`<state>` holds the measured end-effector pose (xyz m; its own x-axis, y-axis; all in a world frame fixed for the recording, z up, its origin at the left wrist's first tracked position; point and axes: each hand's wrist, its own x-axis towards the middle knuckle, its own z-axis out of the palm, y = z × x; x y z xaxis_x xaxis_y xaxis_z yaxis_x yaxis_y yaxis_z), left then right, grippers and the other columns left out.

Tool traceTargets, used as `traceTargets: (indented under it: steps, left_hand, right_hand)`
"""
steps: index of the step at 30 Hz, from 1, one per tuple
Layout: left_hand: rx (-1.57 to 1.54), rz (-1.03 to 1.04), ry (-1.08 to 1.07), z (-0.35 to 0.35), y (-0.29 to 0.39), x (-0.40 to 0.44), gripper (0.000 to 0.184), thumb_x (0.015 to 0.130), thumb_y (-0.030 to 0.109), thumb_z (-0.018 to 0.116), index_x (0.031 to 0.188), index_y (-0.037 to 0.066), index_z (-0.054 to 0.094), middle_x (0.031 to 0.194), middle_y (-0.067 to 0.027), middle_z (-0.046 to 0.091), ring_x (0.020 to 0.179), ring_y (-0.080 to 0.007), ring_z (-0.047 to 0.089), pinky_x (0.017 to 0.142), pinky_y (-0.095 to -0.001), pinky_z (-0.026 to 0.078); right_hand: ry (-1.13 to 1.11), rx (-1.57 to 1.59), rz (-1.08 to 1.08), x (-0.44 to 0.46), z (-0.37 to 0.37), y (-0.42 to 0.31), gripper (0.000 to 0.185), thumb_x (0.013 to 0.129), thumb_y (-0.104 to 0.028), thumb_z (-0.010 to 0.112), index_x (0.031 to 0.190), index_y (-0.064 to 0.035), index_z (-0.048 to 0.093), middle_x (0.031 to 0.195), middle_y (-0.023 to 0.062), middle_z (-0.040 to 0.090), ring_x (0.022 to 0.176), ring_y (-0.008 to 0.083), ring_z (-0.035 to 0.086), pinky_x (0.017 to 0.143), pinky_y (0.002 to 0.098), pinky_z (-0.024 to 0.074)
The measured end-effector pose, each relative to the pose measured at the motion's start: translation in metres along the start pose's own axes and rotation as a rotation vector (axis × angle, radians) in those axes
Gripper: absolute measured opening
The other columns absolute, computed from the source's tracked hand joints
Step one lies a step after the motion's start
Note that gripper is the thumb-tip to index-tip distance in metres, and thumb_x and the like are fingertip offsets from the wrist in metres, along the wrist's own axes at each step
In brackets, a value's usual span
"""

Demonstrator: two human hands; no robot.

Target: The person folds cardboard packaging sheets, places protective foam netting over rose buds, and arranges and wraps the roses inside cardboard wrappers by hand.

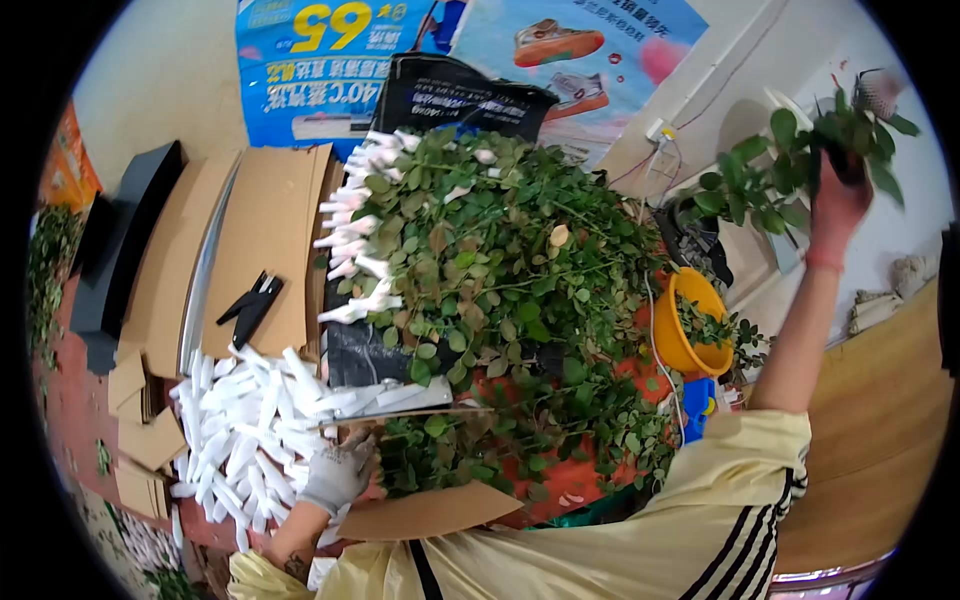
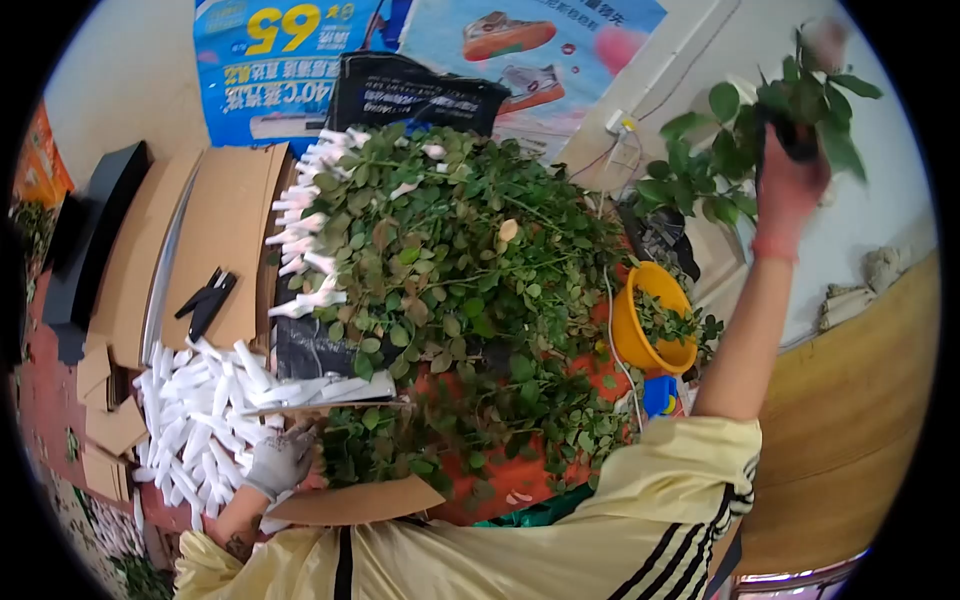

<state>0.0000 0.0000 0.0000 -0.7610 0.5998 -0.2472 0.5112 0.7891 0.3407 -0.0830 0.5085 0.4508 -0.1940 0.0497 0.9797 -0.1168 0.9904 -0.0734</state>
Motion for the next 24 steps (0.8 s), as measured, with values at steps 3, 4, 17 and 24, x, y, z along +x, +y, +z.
traceTargets:
  steps: [3, 4, 17, 24]
  left_hand:
    - [-0.049, 0.117, 0.272, -0.01, -0.005, -0.011, 0.036, 0.081, 0.028, 0.054, 0.112, 0.011, 0.06, 0.124, -0.0051, 0.055, 0.113, -0.0206, 0.051, 0.099, -0.053, 0.032]
    - [-0.003, 0.162, 0.305, -0.007, -0.003, -0.011, 0.034, 0.081, 0.029, 0.056, 0.109, 0.011, 0.061, 0.121, -0.0046, 0.055, 0.114, -0.0191, 0.05, 0.097, -0.0523, 0.033]
    - [-0.163, -0.116, 0.052, 0.0, 0.011, -0.019, 0.054, 0.082, 0.046, 0.053, 0.129, 0.019, 0.048, 0.137, -0.0083, 0.045, 0.104, -0.0243, 0.061, 0.082, -0.0403, 0.05]
    - [-0.099, 0.084, 0.409, 0.038, -0.001, -0.012, 0.05, 0.084, 0.048, 0.051, 0.126, 0.022, 0.051, 0.129, -0.0077, 0.053, 0.102, -0.0209, 0.061, 0.075, -0.0353, 0.052]
  right_hand:
    - [-0.3, -0.127, -0.238, -0.096, -0.03, -0.057, 0.035, 0.071, -0.007, 0.067, 0.105, 0.0004, 0.06, 0.097, 0.0172, 0.064, 0.083, 0.0336, 0.061, 0.08, 0.0365, 0.0468]
    - [-0.591, 0.067, -0.296, -0.122, -0.042, -0.083, 0.034, 0.067, -0.003, 0.064, 0.102, -0.0039, 0.06, 0.095, 0.019, 0.062, 0.077, 0.038, 0.059, 0.073, 0.0395, 0.0484]
    - [-1.739, 0.144, -0.892, -0.328, -0.01, -0.237, 0.039, 0.077, -0.014, 0.05, 0.114, -0.0035, 0.055, 0.084, 0.0084, 0.061, 0.082, 0.0213, 0.059, 0.067, 0.0314, 0.0467]
    - [-1.478, 0.524, -0.704, -0.351, 0.006, -0.276, 0.053, 0.076, -0.033, 0.061, 0.121, -0.0067, 0.05, 0.123, 0.0195, 0.051, 0.092, 0.0307, 0.059, 0.077, 0.0391, 0.0475]
